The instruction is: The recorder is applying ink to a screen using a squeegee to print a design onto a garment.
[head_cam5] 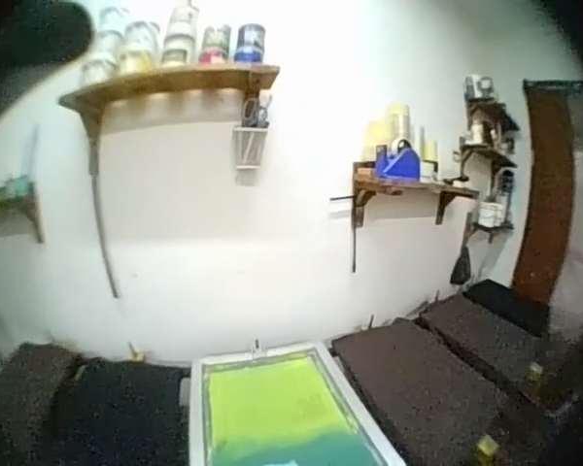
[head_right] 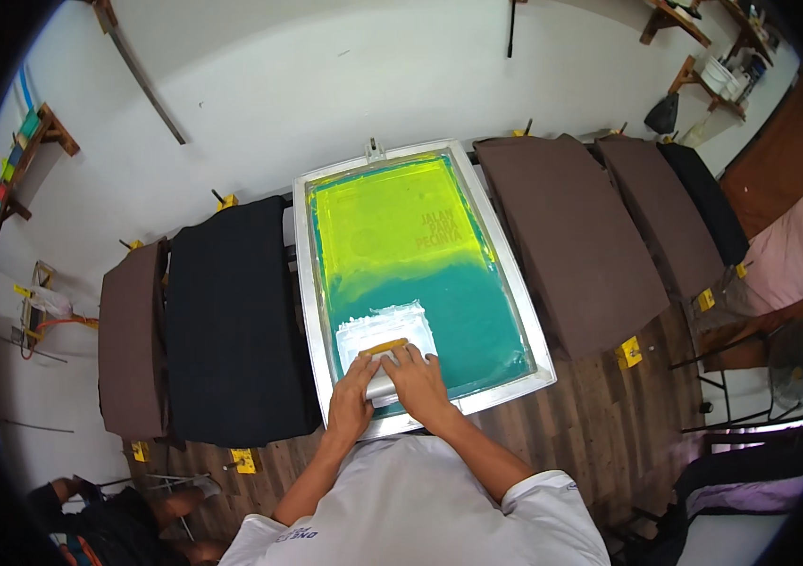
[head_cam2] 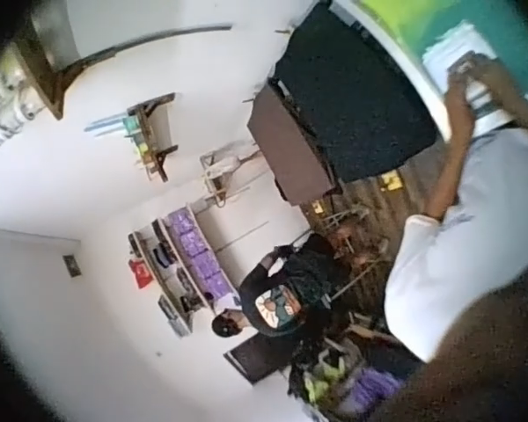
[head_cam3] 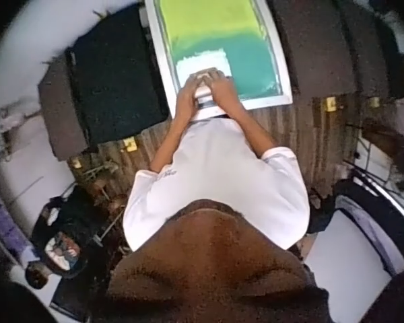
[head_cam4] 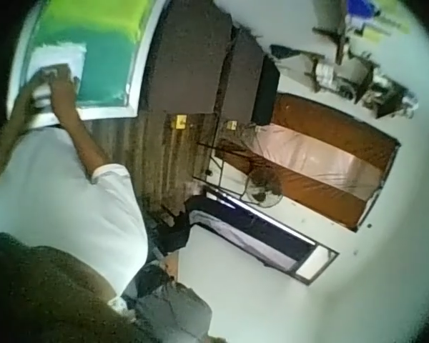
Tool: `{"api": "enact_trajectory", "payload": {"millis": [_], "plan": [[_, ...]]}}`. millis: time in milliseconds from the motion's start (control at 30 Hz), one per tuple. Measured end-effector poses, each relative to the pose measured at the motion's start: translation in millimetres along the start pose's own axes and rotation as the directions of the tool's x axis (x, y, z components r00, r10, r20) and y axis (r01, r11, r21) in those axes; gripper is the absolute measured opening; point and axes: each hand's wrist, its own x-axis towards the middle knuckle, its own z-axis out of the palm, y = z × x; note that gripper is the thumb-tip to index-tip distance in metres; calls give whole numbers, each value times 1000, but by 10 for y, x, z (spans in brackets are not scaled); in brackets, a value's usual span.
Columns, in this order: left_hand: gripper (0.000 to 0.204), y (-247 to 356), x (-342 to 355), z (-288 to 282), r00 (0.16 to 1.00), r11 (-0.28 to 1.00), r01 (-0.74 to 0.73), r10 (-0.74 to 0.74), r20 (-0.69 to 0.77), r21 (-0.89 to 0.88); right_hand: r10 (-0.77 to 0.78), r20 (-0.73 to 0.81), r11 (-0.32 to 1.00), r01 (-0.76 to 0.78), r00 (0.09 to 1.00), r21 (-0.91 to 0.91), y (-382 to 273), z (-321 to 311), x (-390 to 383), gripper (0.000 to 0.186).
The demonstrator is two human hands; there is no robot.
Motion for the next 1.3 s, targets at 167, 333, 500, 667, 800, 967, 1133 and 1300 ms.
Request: {"api": "enact_trajectory", "payload": {"millis": [167,333,500,667,800,967,1133,1300], "plan": [[72,-29,-38,50,1000,1000,11,-11,10,22,-3,-44,999,1,999,-49,34,119,-71,46],[74,78,-83,43,1000,996,-12,14,-25,87,-18,-108,999,14,994,-38,0,62,-143,47],[76,76,-177,38,999,999,3,-5,45,47,0,43,997,4,999,-81,-42,-41,-186,46],[76,6,-258,134,1000,1000,11,-11,24,10,-13,-60,997,9,998,-74,-25,80,-275,46],[75,120,-260,94,999,998,19,-21,33,55,-5,-53,1000,3,999,-27,-43,-20,-294,48],[73,103,-301,103,998,1000,14,-14,59,0,-3,-14,1000,3,1000,-14,-1,78,-353,42],[72,163,-315,80,999,1000,-4,4,40,0,13,10,999,-13,1000,30,-34,52,-434,42],[70,305,-322,9,998,998,-24,21,55,49,14,26,1000,-14,1000,-12,-35,23,-474,54]]}}
